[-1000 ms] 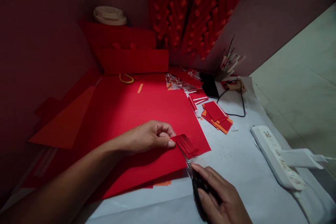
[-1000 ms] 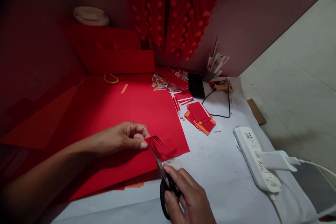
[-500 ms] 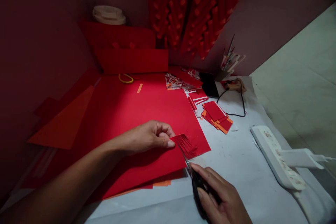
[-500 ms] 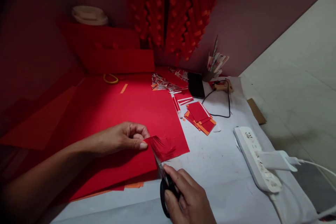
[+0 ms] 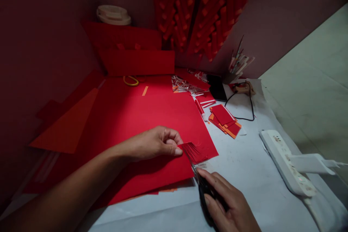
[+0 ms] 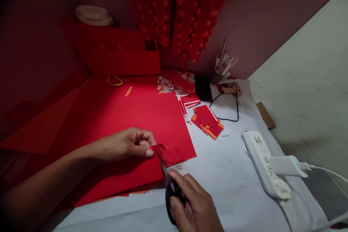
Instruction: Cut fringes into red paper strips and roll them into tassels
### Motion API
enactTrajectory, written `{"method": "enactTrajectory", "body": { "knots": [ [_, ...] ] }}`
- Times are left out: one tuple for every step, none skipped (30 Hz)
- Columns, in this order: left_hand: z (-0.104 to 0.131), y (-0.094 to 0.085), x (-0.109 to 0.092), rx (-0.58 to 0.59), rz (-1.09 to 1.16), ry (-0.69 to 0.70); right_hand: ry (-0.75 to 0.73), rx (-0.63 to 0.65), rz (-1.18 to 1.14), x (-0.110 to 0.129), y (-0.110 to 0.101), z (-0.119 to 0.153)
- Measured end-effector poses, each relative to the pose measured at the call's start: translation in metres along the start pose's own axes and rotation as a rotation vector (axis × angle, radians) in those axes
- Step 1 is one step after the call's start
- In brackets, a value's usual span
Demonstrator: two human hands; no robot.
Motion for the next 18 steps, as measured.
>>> {"method": "enactTrajectory", "body": {
  "knots": [
    [0.0, 0.0, 0.0, 0.002, -0.007, 0.004, -0.003, 0.003, -0.001, 0.001, 0.0, 0.0],
    [0.0, 0.0, 0.0, 0.006, -0.013, 0.006, -0.003, 0.004, -0.004, 0.001, 0.0, 0.0],
    [0.0, 0.0, 0.0, 0.012, -0.018, 0.006, -0.005, 0.004, -0.007, 0.001, 0.0, 0.0],
    [0.0, 0.0, -0.001, 0.017, -0.02, 0.004, -0.006, 0.007, -0.008, 0.001, 0.0, -0.001],
    [0.001, 0.0, -0.001, 0.02, -0.02, 0.002, -0.01, 0.007, -0.009, 0.001, 0.0, -0.001],
    [0.001, 0.0, -0.001, 0.021, -0.017, 0.001, -0.014, 0.006, -0.01, 0.001, 0.0, -0.001],
    [0.001, 0.0, -0.001, 0.024, -0.015, 0.002, -0.016, 0.007, -0.012, 0.001, 0.0, -0.001],
    [0.002, 0.001, -0.002, 0.031, -0.016, 0.001, -0.012, 0.01, -0.016, 0.001, 0.0, -0.001],
    [0.002, 0.001, -0.002, 0.041, -0.019, 0.001, -0.003, 0.014, -0.022, -0.001, 0.0, -0.001],
    [0.002, 0.002, -0.002, 0.052, -0.023, 0.001, 0.008, 0.017, -0.028, -0.002, 0.0, -0.001],
    [0.003, 0.002, -0.002, 0.058, -0.029, 0.003, 0.021, 0.022, -0.034, -0.004, 0.0, -0.001],
    [0.003, 0.0, -0.003, 0.056, -0.034, 0.006, 0.035, 0.026, -0.039, -0.005, 0.001, -0.001],
    [0.004, -0.002, -0.004, 0.043, -0.038, 0.008, 0.043, 0.027, -0.041, -0.006, 0.001, -0.001],
    [0.004, -0.006, -0.004, 0.022, -0.038, 0.008, 0.046, 0.025, -0.041, -0.006, 0.001, -0.001],
    [0.004, -0.01, -0.004, -0.004, -0.034, 0.006, 0.045, 0.021, -0.039, -0.005, 0.001, -0.002],
    [0.004, -0.015, -0.005, -0.032, -0.021, 0.006, 0.044, 0.013, -0.035, -0.005, 0.001, -0.002],
    [0.005, -0.02, -0.005, -0.061, -0.003, 0.007, 0.043, 0.002, -0.03, -0.005, 0.0, -0.002],
    [0.005, -0.024, -0.006, -0.088, 0.02, 0.01, 0.042, -0.01, -0.022, -0.004, -0.001, -0.003]
  ]
}}
Point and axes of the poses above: each hand's wrist, its own z-axis away from the middle knuckle, its own y-axis out of the palm, x = y × z, the point moved 10 cm from there along -z, towards the middle knuckle, and after that the axes turned 7 degrees about -z, right-handed, at the moved point
